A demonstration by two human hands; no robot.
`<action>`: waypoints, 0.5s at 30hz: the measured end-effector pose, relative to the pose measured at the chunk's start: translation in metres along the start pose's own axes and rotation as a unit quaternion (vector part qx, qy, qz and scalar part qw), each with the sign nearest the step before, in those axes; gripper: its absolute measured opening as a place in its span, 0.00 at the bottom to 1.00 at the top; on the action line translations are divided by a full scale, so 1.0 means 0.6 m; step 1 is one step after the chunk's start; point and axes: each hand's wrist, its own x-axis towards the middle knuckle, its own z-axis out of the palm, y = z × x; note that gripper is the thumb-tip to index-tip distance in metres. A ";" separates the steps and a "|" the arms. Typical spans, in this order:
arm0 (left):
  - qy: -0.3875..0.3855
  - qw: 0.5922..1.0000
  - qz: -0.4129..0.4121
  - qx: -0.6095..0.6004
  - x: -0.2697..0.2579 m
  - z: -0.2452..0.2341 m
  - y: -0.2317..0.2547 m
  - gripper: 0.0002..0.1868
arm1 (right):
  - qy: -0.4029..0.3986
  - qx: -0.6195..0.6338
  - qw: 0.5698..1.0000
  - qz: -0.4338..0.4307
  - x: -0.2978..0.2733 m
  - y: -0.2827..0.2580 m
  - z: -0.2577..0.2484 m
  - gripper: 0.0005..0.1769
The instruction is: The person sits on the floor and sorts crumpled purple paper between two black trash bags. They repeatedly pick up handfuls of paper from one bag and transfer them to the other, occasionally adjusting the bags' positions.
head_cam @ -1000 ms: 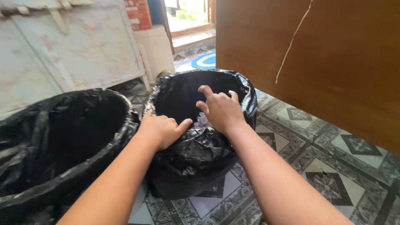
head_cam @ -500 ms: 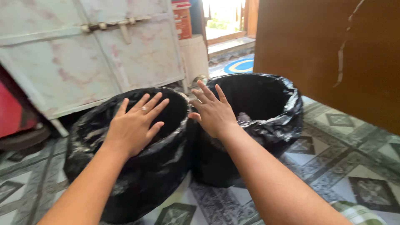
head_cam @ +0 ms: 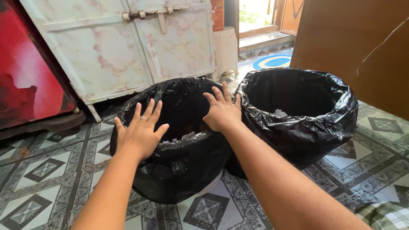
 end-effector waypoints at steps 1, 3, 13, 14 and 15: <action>-0.006 1.000 -0.004 0.005 -0.002 -0.001 -0.001 0.40 | -0.005 -0.001 1.000 0.000 0.000 0.002 0.003 0.48; -0.016 1.000 -0.011 0.014 -0.003 -0.004 0.002 0.40 | -0.013 -0.004 1.000 0.000 -0.001 0.008 0.006 0.48; -0.098 0.992 -0.084 0.008 -0.013 -0.026 0.016 0.42 | -0.059 -0.026 0.998 -0.024 -0.013 0.024 0.013 0.39; -0.104 0.990 -0.092 -0.004 -0.010 -0.025 0.016 0.44 | -0.063 -0.031 0.997 -0.027 -0.013 0.026 0.014 0.37; -0.111 0.989 -0.101 -0.014 -0.006 -0.024 0.015 0.45 | -0.067 -0.035 0.997 -0.032 -0.011 0.026 0.014 0.36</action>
